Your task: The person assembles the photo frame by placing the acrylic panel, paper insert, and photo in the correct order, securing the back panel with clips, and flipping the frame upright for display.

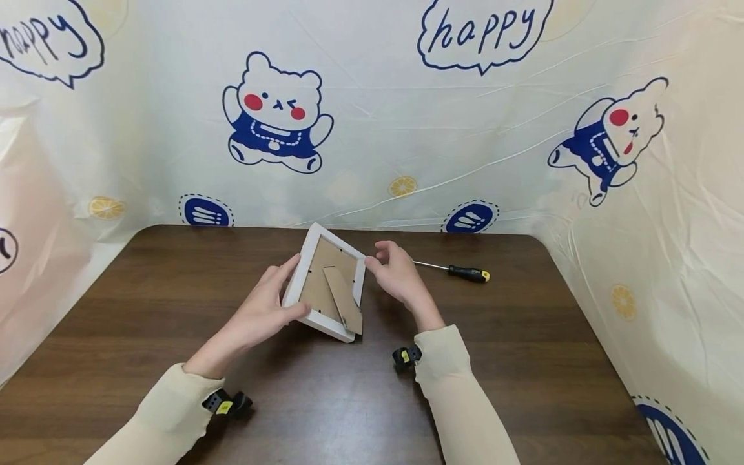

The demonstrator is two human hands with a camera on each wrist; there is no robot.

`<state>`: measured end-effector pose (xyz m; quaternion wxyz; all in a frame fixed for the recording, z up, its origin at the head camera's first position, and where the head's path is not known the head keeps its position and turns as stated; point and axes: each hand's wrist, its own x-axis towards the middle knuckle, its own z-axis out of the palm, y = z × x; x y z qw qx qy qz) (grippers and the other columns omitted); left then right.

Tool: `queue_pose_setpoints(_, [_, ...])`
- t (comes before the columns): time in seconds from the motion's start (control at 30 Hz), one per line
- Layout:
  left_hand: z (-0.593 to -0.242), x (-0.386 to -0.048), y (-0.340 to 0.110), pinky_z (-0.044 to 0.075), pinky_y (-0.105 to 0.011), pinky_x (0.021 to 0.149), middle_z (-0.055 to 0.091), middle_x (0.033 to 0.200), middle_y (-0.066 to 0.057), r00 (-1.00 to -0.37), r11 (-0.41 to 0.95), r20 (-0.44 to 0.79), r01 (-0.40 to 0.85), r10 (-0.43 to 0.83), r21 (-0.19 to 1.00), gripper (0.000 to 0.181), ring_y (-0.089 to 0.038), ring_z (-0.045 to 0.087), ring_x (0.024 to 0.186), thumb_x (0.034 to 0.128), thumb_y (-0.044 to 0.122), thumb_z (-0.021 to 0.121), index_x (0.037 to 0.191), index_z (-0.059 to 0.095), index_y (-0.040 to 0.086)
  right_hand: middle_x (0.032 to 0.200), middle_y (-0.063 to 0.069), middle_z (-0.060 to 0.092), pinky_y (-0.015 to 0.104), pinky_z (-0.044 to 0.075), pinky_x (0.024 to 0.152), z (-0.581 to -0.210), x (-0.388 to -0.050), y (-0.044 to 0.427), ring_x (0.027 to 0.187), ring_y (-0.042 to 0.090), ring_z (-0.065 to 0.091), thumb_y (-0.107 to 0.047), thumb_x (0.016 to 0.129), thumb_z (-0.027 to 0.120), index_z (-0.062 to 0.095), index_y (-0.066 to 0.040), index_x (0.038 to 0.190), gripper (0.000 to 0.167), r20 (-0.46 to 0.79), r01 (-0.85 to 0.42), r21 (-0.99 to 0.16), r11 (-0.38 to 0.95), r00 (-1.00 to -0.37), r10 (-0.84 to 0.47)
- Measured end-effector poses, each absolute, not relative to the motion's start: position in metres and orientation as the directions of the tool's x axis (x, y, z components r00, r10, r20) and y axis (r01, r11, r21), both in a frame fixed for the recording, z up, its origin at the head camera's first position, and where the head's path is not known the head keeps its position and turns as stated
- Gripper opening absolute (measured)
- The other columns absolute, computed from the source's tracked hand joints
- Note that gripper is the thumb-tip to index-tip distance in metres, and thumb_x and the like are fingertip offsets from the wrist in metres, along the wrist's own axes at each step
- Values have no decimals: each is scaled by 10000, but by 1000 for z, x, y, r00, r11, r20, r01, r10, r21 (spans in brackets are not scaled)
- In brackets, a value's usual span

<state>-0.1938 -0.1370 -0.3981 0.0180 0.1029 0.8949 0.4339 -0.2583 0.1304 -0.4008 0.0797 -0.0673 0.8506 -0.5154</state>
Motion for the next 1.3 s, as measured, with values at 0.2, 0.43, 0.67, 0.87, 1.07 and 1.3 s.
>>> queue_pose_setpoints(0.2, [-390,-191,-134,484,-429,921,479,1326,-171,-975,597,111,207,195,775,939,-299,545,1084,849,111,687,1691,273,108,1397,214,561,531,576,1013,-399,-258,131,1151,447,696,-310,1096,581,456,-49,1543,533,-50,-47,-894,445,-978,-204])
queue_pose_setpoints(0.43, [-383,-189,-128,515,-456,892,459,1312,-161,-967,591,159,247,198,768,913,-330,542,1111,865,65,666,1692,282,126,1411,215,564,488,589,1003,-397,-257,131,1183,452,683,-309,1099,576,456,-51,1545,529,-54,-43,-905,423,-975,-214])
queue_pose_setpoints(0.67, [-378,-186,-123,531,-458,880,479,1331,-137,-954,636,216,299,207,712,892,-322,550,1117,861,39,648,1682,312,130,1384,206,574,464,599,988,-395,-256,130,1225,441,659,-309,1105,572,464,-55,1541,516,-69,-22,-914,406,-976,-208])
queue_pose_setpoints(0.87, [-375,-182,-119,510,-409,800,509,1322,-124,-936,676,275,351,222,648,840,-298,575,1028,862,8,645,1654,389,123,1395,214,560,466,599,989,-394,-257,130,1266,443,633,-303,1106,571,460,-45,1539,516,-81,-1,-930,368,-975,-206])
queue_pose_setpoints(1.07, [-375,-177,-115,484,-359,729,529,1301,-100,-912,689,327,402,246,603,841,-252,568,907,855,-27,671,1642,413,121,1412,209,556,463,594,997,-392,-257,131,1252,406,642,-311,1113,558,454,-50,1547,517,-101,25,-937,348,-974,-203])
queue_pose_setpoints(1.3, [-375,-174,-110,501,-330,715,534,1307,-58,-910,689,318,410,265,598,864,-221,564,920,850,-4,737,1641,414,125,1452,250,541,451,601,986,-389,-256,131,1248,432,640,-313,1119,541,430,-24,1560,539,-104,34,-948,318,-973,-208])
